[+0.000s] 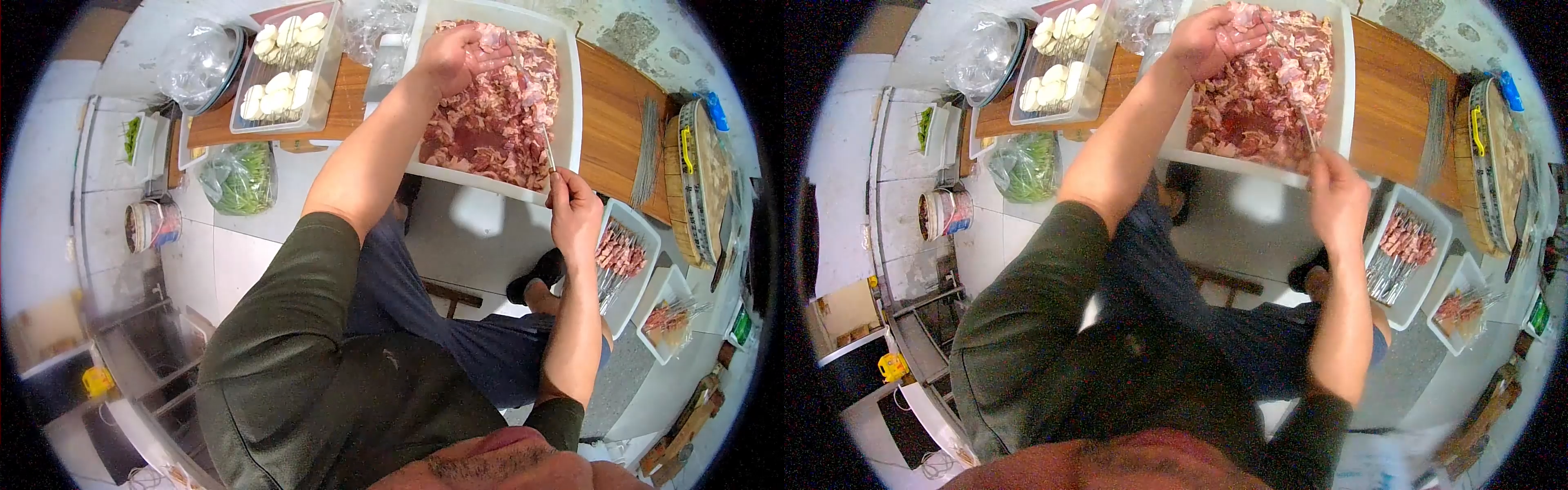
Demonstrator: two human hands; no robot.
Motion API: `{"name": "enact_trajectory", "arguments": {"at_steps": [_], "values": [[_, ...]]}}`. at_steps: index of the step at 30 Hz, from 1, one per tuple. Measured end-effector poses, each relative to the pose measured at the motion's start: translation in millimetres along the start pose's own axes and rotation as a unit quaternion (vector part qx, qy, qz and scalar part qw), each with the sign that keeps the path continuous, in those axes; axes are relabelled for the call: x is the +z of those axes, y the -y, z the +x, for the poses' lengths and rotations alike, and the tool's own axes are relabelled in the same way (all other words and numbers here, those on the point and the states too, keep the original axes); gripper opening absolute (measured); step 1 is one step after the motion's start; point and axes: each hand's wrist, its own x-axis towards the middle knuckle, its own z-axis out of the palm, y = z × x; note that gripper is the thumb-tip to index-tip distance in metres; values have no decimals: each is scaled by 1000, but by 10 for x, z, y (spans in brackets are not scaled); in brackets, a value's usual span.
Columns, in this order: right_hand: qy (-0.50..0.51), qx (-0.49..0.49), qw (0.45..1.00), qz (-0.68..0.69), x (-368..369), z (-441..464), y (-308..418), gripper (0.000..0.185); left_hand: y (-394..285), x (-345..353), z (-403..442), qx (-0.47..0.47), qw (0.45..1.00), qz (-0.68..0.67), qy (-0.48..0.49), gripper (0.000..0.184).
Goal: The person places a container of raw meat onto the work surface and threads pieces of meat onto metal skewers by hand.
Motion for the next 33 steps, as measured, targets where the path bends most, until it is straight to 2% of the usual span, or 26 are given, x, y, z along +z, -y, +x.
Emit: {"name": "enact_trajectory", "arguments": {"at_steps": [3,6,9,12,15,18,27,30,33], "values": [[2,-2,1000,2,-5,10,-18,27,100,-77,78,39,999,8,-13,32],[1,6,1000,-1,-6,15,-24,27,107,-117,91,59,997,44,21,35],[0,7,1000,-2,4,14,-33,27,114,-117,104,48,998,26,-7,32],[-3,3,1000,-5,15,18,-52,27,70,-125,91,36,999,-8,8,28],[-2,-6,1000,-4,25,20,-70,27,62,-111,82,42,999,17,-4,24],[6,-11,1000,-4,23,9,-72,26,125,-218,156,62,995,70,32,25],[30,-17,999,9,-13,-25,3,22,22,-105,68,58,996,19,-60,24],[36,-12,999,17,-19,-33,7,23,1,-135,67,55,998,8,-11,22],[34,-15,999,23,-6,-38,-14,25,-5,-158,79,42,997,57,10,19]]}}
